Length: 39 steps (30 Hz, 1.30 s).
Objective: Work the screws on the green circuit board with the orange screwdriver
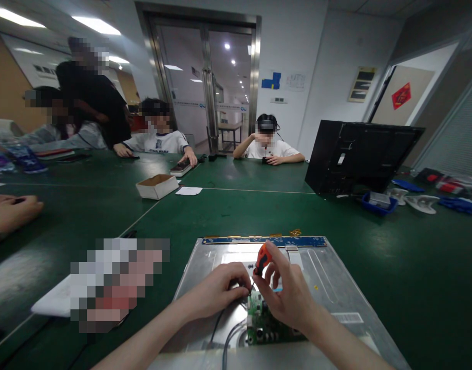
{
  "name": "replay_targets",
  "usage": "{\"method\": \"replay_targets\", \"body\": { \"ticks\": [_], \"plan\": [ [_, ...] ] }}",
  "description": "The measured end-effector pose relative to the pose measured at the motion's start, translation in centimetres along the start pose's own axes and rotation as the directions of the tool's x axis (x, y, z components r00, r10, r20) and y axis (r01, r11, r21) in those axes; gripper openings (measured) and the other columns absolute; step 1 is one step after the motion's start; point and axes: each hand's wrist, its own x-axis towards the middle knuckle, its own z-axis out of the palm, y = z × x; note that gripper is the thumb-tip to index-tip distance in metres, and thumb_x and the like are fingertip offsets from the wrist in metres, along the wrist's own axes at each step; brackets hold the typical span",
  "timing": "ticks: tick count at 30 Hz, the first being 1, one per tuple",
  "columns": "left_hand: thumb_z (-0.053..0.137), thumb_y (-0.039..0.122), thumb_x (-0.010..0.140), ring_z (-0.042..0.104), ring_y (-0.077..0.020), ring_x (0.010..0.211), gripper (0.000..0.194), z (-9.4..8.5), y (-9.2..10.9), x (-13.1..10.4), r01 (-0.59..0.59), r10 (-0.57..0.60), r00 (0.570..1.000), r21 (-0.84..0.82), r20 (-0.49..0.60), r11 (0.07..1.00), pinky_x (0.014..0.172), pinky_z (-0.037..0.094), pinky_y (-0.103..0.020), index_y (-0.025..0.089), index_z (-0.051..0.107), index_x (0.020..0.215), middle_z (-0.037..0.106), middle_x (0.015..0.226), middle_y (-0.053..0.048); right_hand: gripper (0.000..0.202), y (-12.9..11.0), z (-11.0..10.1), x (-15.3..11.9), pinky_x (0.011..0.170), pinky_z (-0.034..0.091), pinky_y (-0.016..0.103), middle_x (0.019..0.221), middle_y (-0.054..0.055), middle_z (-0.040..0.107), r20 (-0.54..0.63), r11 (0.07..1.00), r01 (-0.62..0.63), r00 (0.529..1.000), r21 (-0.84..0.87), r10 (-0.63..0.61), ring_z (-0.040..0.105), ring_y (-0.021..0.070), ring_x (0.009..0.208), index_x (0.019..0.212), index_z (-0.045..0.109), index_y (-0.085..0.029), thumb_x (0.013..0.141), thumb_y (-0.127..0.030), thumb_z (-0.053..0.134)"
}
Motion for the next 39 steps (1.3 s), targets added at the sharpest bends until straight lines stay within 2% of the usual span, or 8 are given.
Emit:
{"method": "replay_targets", "body": {
  "ticks": [5,10,14,17,23,31,35,39],
  "plan": [
    [0.058,0.018,0.083,0.057,-0.0186,0.082,0.005,0.04,0.05,0.0,0.005,-0.005,1.0,-0.005,0.001,1.0,0.075,0.043,-0.028,0.018,0.063,0.081,0.064,0.084,-0.001,0.064,0.09,-0.04,-0.13,0.046,0.052,0.027,0.096,0.009,0.073,0.024,1.0,0.01,1.0,0.023,-0.011,0.065,0.0156,0.057,0.157,0.02,-0.021,0.099,-0.017,0.045],
    [0.059,0.016,0.083,0.058,-0.0183,0.081,0.007,0.1,-0.17,-0.05,0.003,-0.003,1.0,-0.016,0.001,1.0,0.074,0.043,-0.027,0.018,0.065,0.084,0.065,0.085,-0.002,0.058,-0.02,0.1,0.06,0.043,0.05,0.025,0.088,0.002,0.07,-0.032,1.0,0.003,0.999,0.0,-0.003,0.06,0.0128,0.05,0.155,0.023,-0.027,0.102,-0.024,0.046],
    [0.059,0.017,0.084,0.059,-0.0185,0.082,0.008,0.09,-0.34,-0.01,-0.016,0.016,1.0,-0.027,-0.001,1.0,0.075,0.044,-0.028,0.017,0.066,0.088,0.066,0.088,-0.002,0.055,-0.06,0.07,0.2,0.042,0.049,0.024,0.084,0.0,0.068,-0.029,1.0,0.008,1.0,-0.003,-0.008,0.057,0.0118,0.048,0.154,0.026,-0.028,0.103,-0.029,0.048],
    [0.059,0.017,0.085,0.059,-0.0187,0.083,0.01,0.03,-0.28,0.02,-0.006,0.006,1.0,-0.02,0.009,1.0,0.077,0.044,-0.028,0.018,0.067,0.091,0.066,0.089,-0.002,0.056,0.05,-0.01,0.08,0.043,0.05,0.024,0.087,0.002,0.07,-0.015,1.0,0.016,1.0,0.012,-0.016,0.06,0.0126,0.051,0.154,0.026,-0.027,0.102,-0.026,0.048],
    [0.06,0.017,0.083,0.057,-0.018,0.08,0.005,-0.04,-0.06,-0.07,0.006,-0.006,1.0,-0.004,0.002,1.0,0.074,0.043,-0.027,0.018,0.065,0.082,0.064,0.085,-0.001,0.064,0.09,-0.14,-0.08,0.046,0.053,0.027,0.089,0.006,0.072,0.021,1.0,0.018,1.0,0.013,-0.019,0.064,0.016,0.055,0.158,0.019,-0.022,0.099,-0.015,0.042],
    [0.06,0.016,0.081,0.056,-0.0176,0.079,0.005,-0.02,-0.13,0.04,-0.008,0.008,1.0,-0.011,-0.004,1.0,0.073,0.042,-0.027,0.018,0.065,0.081,0.062,0.082,-0.001,0.052,0.11,0.13,0.06,0.042,0.051,0.022,0.086,0.001,0.069,-0.061,1.0,0.02,0.998,0.017,-0.019,0.057,0.0111,0.049,0.149,0.03,-0.027,0.101,-0.023,0.05],
    [0.059,0.017,0.082,0.057,-0.0181,0.08,0.007,0.1,-0.25,-0.06,-0.006,0.006,1.0,-0.012,-0.003,1.0,0.073,0.042,-0.027,0.018,0.066,0.085,0.064,0.085,-0.001,0.052,0.23,0.06,-0.03,0.045,0.051,0.023,0.087,0.002,0.071,-0.021,1.0,0.01,1.0,0.006,-0.009,0.059,0.012,0.051,0.15,0.031,-0.026,0.101,-0.024,0.05],
    [0.059,0.018,0.083,0.057,-0.0184,0.081,0.006,0.1,-0.22,-0.06,-0.006,0.006,1.0,-0.018,-0.001,1.0,0.074,0.042,-0.028,0.018,0.065,0.083,0.064,0.085,-0.001,0.059,0.18,-0.19,-0.24,0.046,0.052,0.027,0.092,0.007,0.074,0.02,1.0,0.024,1.0,-0.017,-0.024,0.062,0.015,0.053,0.156,0.024,-0.022,0.1,-0.018,0.043]
  ]
}}
